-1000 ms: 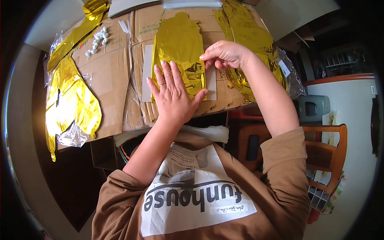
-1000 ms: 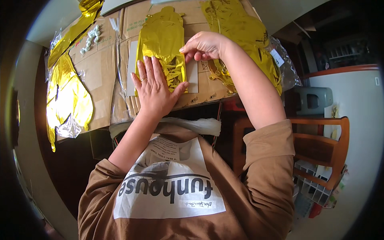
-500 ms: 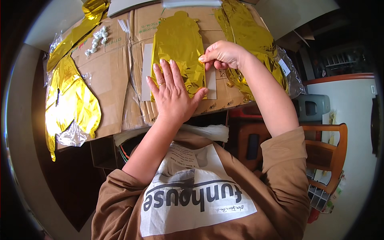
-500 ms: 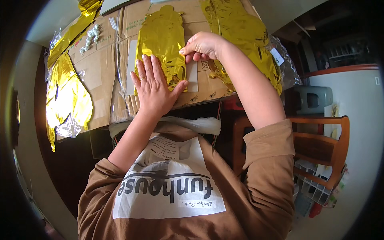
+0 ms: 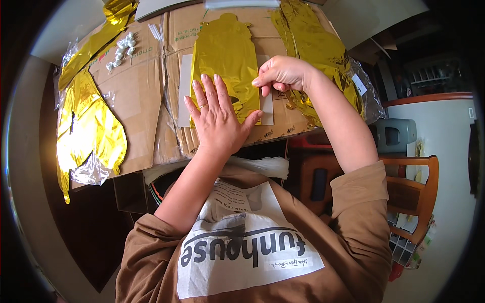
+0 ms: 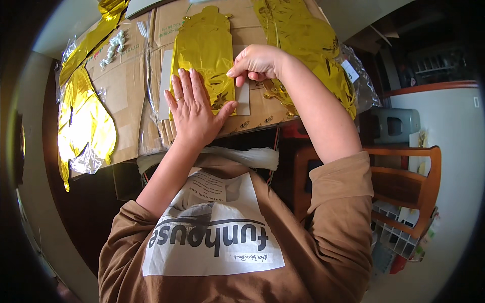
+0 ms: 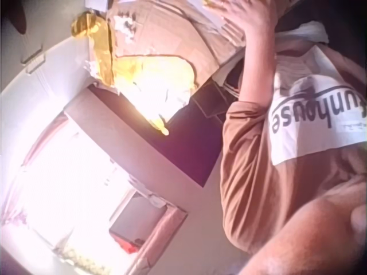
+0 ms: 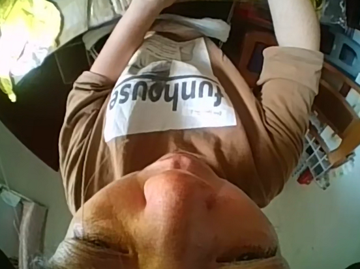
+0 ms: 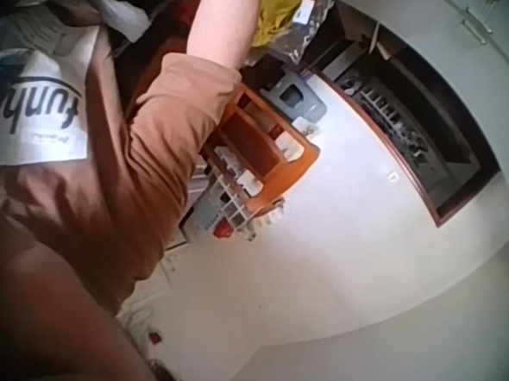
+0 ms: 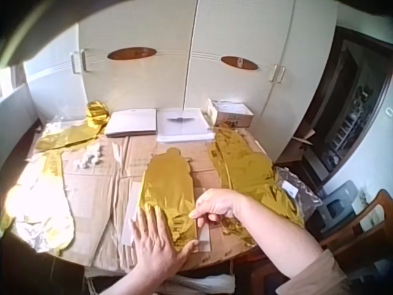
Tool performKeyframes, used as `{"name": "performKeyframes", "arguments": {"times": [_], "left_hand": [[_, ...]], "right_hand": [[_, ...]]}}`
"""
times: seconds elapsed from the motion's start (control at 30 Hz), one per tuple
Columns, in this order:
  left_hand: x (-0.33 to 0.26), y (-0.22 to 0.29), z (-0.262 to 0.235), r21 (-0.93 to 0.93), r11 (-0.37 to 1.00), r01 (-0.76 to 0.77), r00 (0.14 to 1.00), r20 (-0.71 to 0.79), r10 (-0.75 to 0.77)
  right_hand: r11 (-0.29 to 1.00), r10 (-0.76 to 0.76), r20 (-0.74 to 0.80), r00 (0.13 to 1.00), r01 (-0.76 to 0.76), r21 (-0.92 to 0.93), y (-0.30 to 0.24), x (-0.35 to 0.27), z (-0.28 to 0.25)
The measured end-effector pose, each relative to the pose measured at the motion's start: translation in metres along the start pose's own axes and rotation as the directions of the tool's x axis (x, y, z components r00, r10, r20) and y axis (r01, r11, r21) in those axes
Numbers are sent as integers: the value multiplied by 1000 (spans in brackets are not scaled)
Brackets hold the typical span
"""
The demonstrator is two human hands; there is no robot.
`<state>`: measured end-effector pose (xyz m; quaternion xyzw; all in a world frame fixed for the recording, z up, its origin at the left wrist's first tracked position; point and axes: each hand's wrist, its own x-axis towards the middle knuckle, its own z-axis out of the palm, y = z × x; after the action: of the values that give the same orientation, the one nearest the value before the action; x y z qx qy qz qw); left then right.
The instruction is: Folding gold foil balloons and placing them onto cardboard inserts for packaging.
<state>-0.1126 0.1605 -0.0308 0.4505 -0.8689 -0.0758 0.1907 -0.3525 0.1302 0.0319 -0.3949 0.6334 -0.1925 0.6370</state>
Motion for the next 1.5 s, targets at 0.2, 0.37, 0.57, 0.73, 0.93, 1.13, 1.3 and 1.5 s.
{"name": "performKeyframes", "arguments": {"times": [0.2, 0.37, 0.57, 0.73, 0.93, 1.13, 1.3, 1.5], "left_hand": [[-1, -1, 1, -24, 1000, 1, 1000, -9, -1], [0, 0, -2, -25, 1000, 4, 1000, 2, -4], [0, 0, -3, -29, 1000, 10, 1000, 20, -10], [1, 1, -4, -31, 999, 11, 1000, 25, -10], [0, 1, -4, -13, 1000, 9, 1000, 30, -9], [0, -1, -1, -16, 1000, 5, 1000, 12, -5], [0, -1, 0, -8, 1000, -2, 1000, 4, 2], [0, 0, -1, -8, 1000, 7, 1000, 15, -7]], "right_hand": [[1000, 17, -40, 999, -18, -19, -2, -2, 4], [1000, 16, -56, 998, -17, -26, 1, -1, 3], [1000, 13, 12, 1000, -13, -28, -3, -12, 3], [998, 35, 15, 999, -34, -53, 2, -7, 6], [994, 30, -37, 999, -34, -106, 0, -12, 10], [991, 34, -58, 998, -41, -128, -2, -13, 11], [995, -35, -67, 997, 41, 90, -1, -3, -3], [973, -19, -112, 993, 45, 228, -7, 15, -12]]}}
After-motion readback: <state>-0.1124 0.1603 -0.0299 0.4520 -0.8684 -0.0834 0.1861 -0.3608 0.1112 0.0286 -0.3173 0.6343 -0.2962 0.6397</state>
